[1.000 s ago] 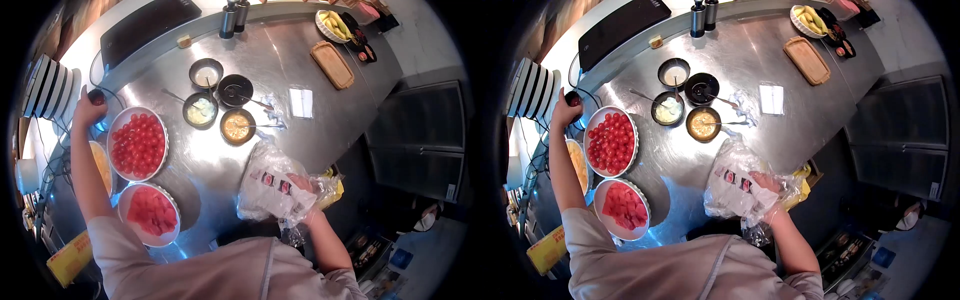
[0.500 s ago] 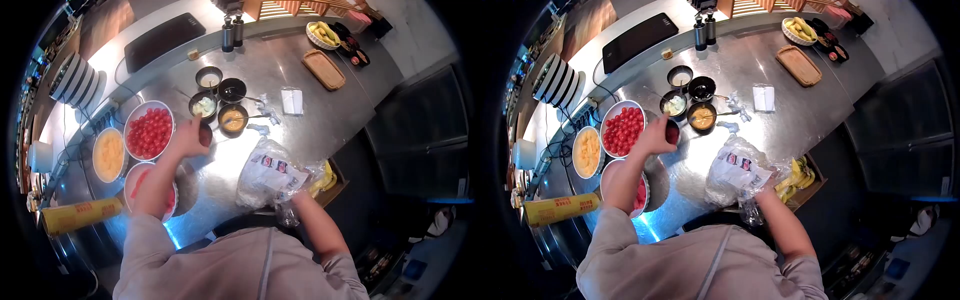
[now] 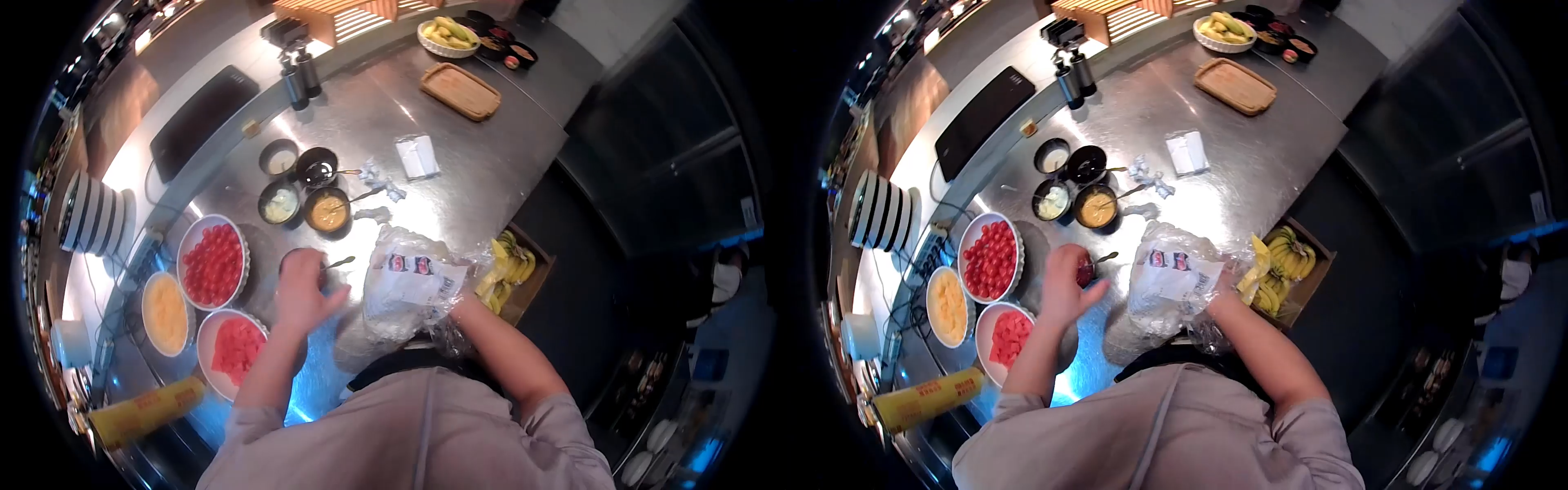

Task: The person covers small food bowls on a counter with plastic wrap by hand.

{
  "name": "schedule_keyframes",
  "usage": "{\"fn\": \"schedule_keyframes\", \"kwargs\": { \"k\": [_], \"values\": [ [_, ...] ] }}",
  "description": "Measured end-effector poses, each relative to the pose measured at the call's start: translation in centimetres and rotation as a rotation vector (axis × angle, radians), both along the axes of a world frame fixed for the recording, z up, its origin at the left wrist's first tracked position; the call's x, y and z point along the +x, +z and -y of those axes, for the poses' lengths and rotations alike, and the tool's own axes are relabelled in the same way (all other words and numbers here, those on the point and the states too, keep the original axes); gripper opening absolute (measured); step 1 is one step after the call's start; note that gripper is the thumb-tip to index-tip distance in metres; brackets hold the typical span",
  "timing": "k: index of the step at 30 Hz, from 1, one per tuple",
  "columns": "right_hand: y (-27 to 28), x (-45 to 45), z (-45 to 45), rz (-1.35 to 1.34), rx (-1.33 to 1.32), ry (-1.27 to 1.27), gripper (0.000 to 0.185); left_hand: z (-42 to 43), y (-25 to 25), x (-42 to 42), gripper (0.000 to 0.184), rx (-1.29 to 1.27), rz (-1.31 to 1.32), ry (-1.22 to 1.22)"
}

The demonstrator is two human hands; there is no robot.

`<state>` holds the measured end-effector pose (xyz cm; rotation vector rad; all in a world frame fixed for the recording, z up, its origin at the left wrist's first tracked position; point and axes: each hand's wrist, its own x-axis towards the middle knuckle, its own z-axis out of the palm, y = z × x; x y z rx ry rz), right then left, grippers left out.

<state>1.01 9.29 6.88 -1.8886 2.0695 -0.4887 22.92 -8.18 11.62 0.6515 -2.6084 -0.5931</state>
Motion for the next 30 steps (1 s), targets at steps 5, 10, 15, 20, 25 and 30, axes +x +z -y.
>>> {"fn": "schedule_keyframes", "kwargs": {
  "k": [5, 10, 15, 20, 25, 30],
  "values": [
    [0.1, -0.1, -0.7, -0.011, 0.015, -0.011, 0.049, -7.1, 1.7, -4.5, 0.067, 0.238, -0.183, -0.52],
    [0.0, -0.3, -1.7, -0.018, 0.027, -0.024, 0.048, -8.7, 2.8, -8.6, 0.08, 0.143, -0.135, -0.573],
    [-0.1, -0.4, -3.0, -0.019, 0.029, -0.031, 0.046, -8.3, 1.2, -9.7, 0.079, 0.167, -0.109, -0.683],
    [-0.7, -1.4, -3.9, -0.035, 0.023, -0.04, 0.045, -8.6, -0.8, -9.1, 0.08, 0.205, -0.018, -0.548],
    [-1.6, -2.0, -6.0, -0.065, 0.026, -0.025, 0.044, -9.2, -2.7, -8.9, 0.065, 0.236, -0.04, -0.391],
    [-2.2, -2.1, -9.3, -0.113, 0.023, 0.027, 0.043, -8.9, -6.9, -8.4, 0.031, 0.393, 0.063, -0.291]
  ]
}}
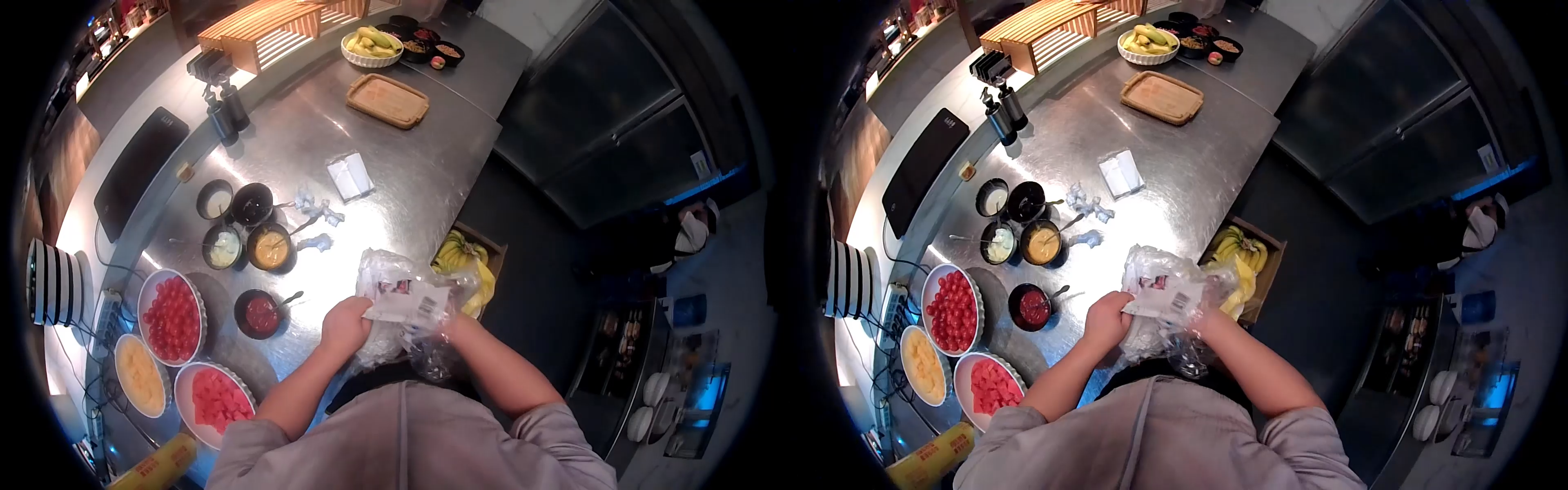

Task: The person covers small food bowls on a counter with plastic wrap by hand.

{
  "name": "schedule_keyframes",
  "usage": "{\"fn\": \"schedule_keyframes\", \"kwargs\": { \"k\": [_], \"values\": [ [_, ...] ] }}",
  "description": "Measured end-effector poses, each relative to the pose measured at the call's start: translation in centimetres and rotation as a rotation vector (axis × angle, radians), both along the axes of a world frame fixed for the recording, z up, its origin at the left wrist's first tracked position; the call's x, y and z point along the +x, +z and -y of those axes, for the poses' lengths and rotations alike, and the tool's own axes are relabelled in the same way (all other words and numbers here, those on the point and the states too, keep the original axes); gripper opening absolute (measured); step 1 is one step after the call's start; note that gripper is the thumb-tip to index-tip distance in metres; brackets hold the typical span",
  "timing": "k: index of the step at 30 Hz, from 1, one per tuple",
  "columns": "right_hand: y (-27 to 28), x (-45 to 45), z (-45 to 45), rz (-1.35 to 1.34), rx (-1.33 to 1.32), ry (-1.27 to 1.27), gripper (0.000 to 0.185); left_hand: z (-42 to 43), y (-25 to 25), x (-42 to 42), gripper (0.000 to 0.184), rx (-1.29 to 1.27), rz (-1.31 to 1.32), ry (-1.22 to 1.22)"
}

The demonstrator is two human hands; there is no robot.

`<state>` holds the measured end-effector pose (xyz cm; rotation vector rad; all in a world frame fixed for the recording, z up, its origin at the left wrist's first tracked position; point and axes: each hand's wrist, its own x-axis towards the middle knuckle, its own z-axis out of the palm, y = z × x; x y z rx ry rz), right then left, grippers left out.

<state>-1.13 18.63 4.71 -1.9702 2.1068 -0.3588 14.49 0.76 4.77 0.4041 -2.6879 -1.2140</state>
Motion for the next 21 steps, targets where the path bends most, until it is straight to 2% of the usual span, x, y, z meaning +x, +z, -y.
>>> {"fn": "schedule_keyframes", "kwargs": {
  "k": [2, 4, 5, 7, 9, 10, 11, 12, 13, 14, 15, 16, 18, 19, 20, 21],
  "values": [
    [6.1, 1.5, -1.3, 0.153, 0.151, -0.242, 0.034, 0.4, 0.3, -0.3, 0.025, 0.056, -0.039, 0.109],
    [14.4, 2.2, -0.4, 0.125, 0.478, -0.347, 0.028, 0.8, 1.3, -0.8, 0.026, 0.158, -0.055, 0.158],
    [16.1, 2.4, -0.7, 0.124, 0.48, -0.33, 0.028, 1.0, 1.9, -1.4, 0.026, 0.158, -0.053, 0.175],
    [18.5, 2.7, -1.6, 0.26, -0.119, -0.593, 0.025, 1.9, 3.5, -3.5, 0.029, 0.302, -0.052, 0.152],
    [20.0, 2.0, -2.0, 0.225, -0.378, -0.725, 0.02, 3.6, 5.1, -6.0, 0.032, 0.431, -0.098, 0.163],
    [20.4, 1.5, -2.4, 0.201, -0.521, -0.791, 0.019, 4.7, 5.3, -7.7, 0.026, 0.342, -0.192, 0.202],
    [20.3, 0.8, -3.1, 0.168, -0.663, -0.819, 0.016, 6.1, 7.0, -9.1, 0.028, 0.381, -0.194, 0.233],
    [20.3, 0.2, -3.8, 0.132, -0.807, -0.851, 0.014, 7.6, 8.8, -10.4, 0.029, 0.29, -0.255, 0.274],
    [20.4, -0.2, -4.5, 0.184, -0.919, -0.882, 0.013, 10.5, 6.9, -12.7, 0.039, 0.27, -0.235, 0.288],
    [21.0, -0.3, -4.7, 0.229, -1.001, -0.886, 0.012, 11.9, 9.6, -13.8, 0.035, 0.313, -0.313, 0.349],
    [21.3, -0.4, -5.1, 0.226, -1.024, -0.888, 0.012, 15.3, 8.6, -16.1, 0.032, 0.266, -0.219, 0.375],
    [21.5, -0.4, -5.6, 0.221, -1.045, -0.891, 0.013, 18.0, 8.5, -17.8, 0.031, 0.293, -0.307, 0.439],
    [20.9, -0.2, -6.9, 0.188, -0.965, -0.909, 0.013, 23.5, 9.4, -20.1, 0.033, 0.207, -0.308, 0.474],
    [20.3, 0.0, -7.3, 0.138, -0.915, -0.943, 0.013, 26.3, 9.1, -20.9, 0.035, 0.195, -0.309, 0.486],
    [19.6, 0.1, -7.5, 0.192, -0.919, -0.952, 0.014, 29.2, 7.6, -21.9, 0.021, 0.175, -0.326, 0.525],
    [19.2, 0.3, -7.2, 0.303, -0.92, -1.002, 0.016, 33.0, 4.9, -22.6, 0.027, 0.033, -0.276, 0.554]
  ]
}}
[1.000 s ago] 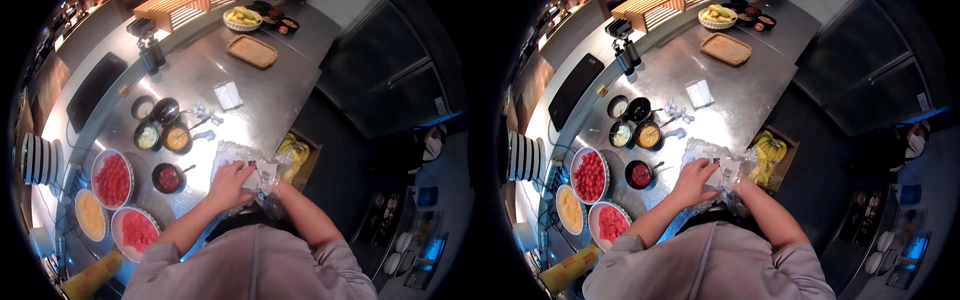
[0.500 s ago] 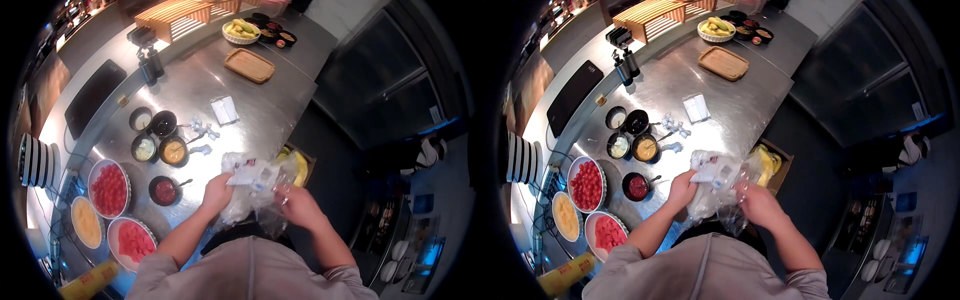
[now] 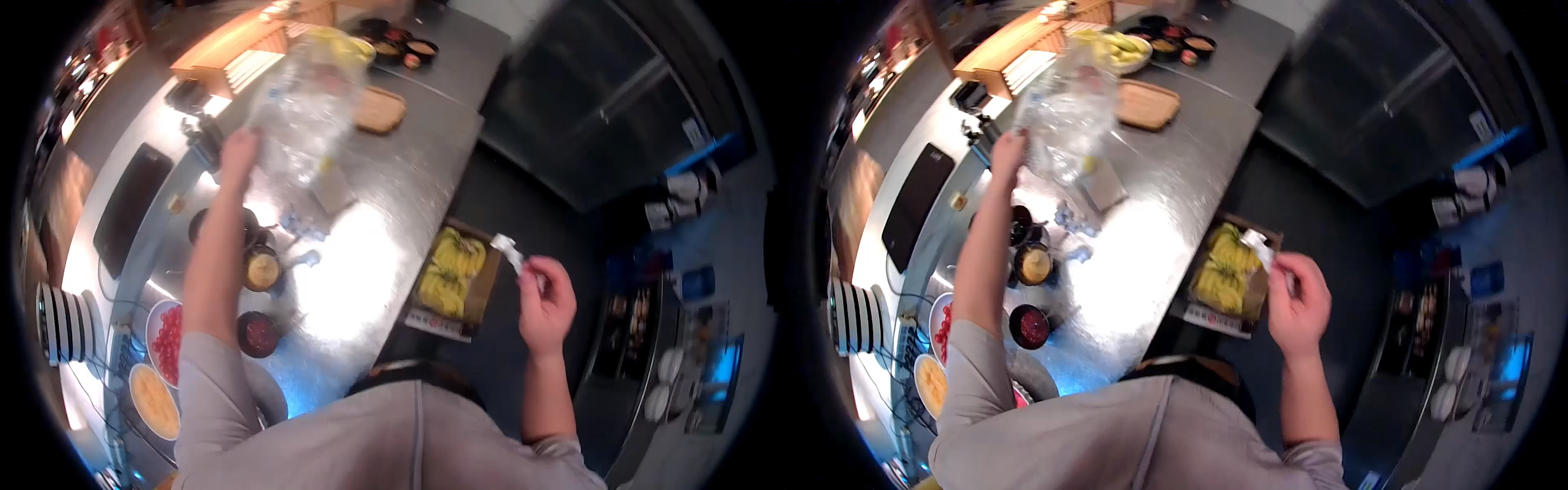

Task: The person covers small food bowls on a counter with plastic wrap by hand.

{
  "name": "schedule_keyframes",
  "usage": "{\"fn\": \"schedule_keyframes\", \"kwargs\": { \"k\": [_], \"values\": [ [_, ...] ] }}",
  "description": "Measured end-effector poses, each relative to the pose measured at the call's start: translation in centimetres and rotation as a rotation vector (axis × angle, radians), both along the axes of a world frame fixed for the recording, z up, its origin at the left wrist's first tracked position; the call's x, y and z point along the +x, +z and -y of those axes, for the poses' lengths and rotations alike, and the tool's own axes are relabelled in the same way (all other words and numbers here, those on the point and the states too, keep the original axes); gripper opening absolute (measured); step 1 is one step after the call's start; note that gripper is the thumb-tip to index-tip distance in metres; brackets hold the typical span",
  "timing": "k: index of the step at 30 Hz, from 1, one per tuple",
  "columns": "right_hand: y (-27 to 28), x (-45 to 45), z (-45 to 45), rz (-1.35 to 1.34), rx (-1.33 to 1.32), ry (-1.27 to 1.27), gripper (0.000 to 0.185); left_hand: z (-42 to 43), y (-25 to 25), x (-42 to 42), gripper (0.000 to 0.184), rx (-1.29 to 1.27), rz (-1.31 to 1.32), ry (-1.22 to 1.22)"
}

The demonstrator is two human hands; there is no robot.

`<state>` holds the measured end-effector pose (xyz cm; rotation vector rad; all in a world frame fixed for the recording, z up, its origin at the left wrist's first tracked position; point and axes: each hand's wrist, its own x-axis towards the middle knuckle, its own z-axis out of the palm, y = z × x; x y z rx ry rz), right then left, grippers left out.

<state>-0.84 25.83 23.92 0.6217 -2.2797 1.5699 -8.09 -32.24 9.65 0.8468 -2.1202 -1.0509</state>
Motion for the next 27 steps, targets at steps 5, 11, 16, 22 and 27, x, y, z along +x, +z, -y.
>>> {"fn": "schedule_keyframes", "kwargs": {
  "k": [5, 11, 16, 22, 27],
  "values": [
    [-0.4, -1.2, 2.0, 0.444, -0.377, 0.201, 0.027, -2.3, -0.2, 2.7, 0.059, -0.015, 0.11, -0.043],
    [-1.9, -1.9, 5.5, 0.639, -0.47, 0.409, 0.018, -25.1, 7.9, 14.1, 0.022, 0.739, 0.133, -0.903],
    [-4.6, 0.7, 8.7, 1.016, -0.611, 0.626, 0.016, -33.3, 6.2, 16.8, 0.029, 1.212, -0.202, -0.712],
    [-6.8, 3.5, 10.7, 1.109, -0.291, 0.704, 0.009, -32.7, 4.7, 20.7, 0.017, 1.143, -0.278, -0.53],
    [-7.0, 3.7, 11.2, 1.189, -0.165, 0.776, 0.009, -32.8, 4.1, 22.9, 0.015, 1.08, -0.375, -0.421]
  ]
}}
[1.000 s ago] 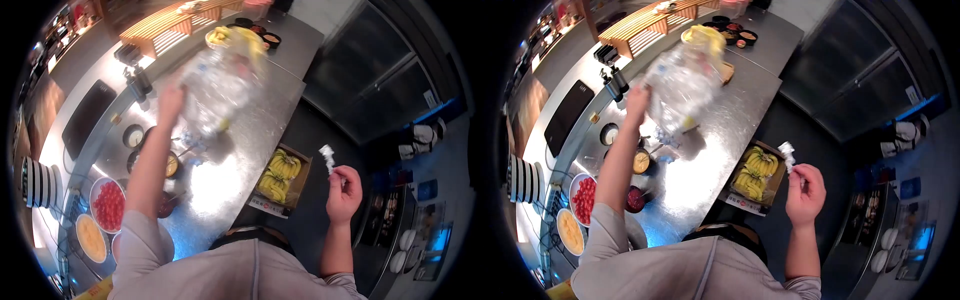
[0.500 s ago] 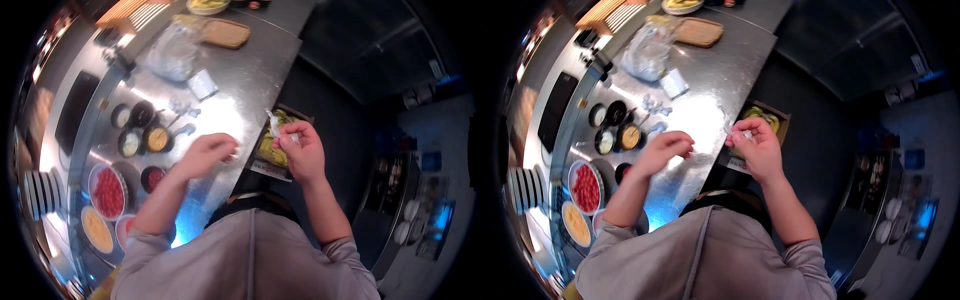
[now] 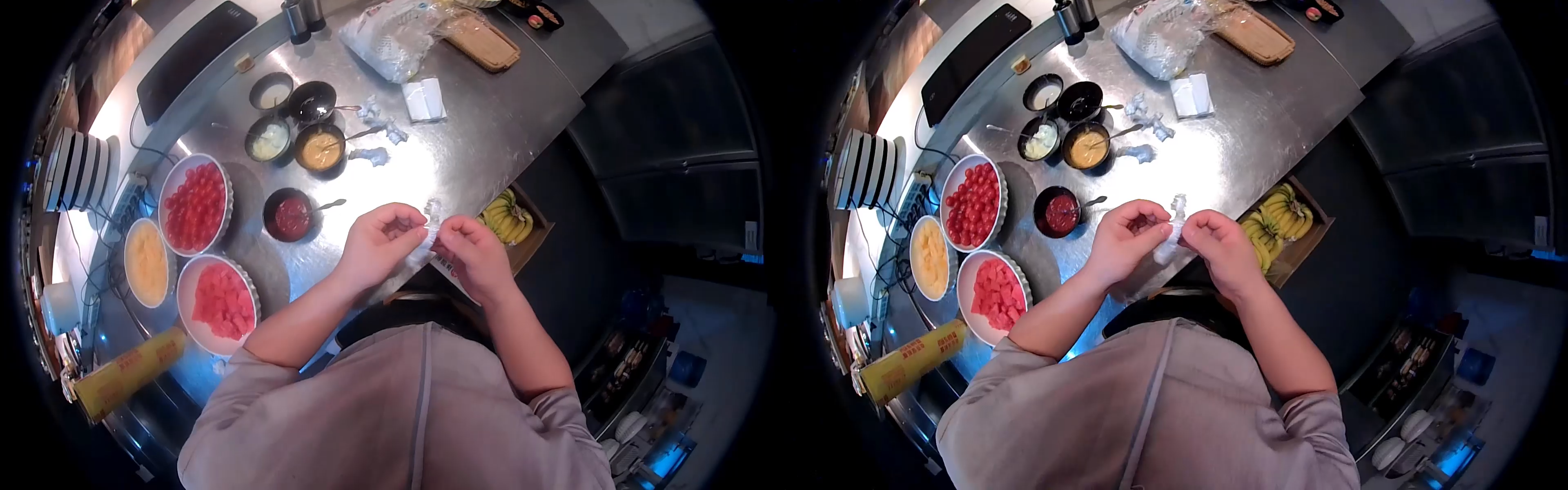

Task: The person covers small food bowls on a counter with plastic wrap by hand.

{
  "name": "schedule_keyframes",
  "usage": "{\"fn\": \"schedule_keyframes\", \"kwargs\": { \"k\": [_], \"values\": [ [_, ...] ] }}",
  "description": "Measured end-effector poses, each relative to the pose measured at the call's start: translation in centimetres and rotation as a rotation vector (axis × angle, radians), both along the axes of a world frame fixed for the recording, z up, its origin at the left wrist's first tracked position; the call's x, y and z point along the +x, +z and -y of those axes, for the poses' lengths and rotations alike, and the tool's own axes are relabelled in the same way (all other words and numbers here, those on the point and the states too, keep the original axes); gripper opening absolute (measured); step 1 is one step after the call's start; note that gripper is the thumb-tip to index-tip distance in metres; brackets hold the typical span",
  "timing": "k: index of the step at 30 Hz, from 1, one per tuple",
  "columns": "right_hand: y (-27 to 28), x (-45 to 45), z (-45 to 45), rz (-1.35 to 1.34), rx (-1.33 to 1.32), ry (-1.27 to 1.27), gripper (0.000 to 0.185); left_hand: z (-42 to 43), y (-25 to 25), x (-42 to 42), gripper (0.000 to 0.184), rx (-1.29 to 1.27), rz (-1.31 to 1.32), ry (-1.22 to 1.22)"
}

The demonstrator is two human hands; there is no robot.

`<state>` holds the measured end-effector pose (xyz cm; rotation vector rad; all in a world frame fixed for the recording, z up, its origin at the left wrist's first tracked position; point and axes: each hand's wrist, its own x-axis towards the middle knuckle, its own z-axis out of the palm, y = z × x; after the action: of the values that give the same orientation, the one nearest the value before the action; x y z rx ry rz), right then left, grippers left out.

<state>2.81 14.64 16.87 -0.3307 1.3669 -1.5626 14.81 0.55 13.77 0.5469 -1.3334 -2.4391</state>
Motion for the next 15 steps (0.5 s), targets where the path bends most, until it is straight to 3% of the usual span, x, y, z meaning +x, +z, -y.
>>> {"fn": "schedule_keyframes", "kwargs": {
  "k": [3, 7, 9, 14, 15],
  "values": [
    [-0.1, -0.2, 0.7, 0.065, -0.01, -0.001, 0.01, 0.2, -0.1, 0.7, 0.019, -0.211, 0.012, -0.021],
    [0.1, 0.6, 1.6, -0.015, -0.045, -0.022, 0.011, 0.6, 0.2, 0.9, 0.017, -0.208, -0.076, 0.021],
    [0.8, 0.5, 1.6, 0.03, -0.054, -0.03, 0.012, 1.5, -0.4, 1.0, 0.017, 0.163, -0.069, -0.004],
    [-0.1, 0.3, 1.1, 0.125, -0.121, 0.012, 0.013, 1.6, 0.1, 1.0, 0.021, 0.098, -0.003, -0.147],
    [-0.1, 0.5, 1.3, 0.109, -0.101, 0.014, 0.013, 1.5, 0.1, 0.9, 0.019, -0.053, -0.033, -0.126]
  ]
}}
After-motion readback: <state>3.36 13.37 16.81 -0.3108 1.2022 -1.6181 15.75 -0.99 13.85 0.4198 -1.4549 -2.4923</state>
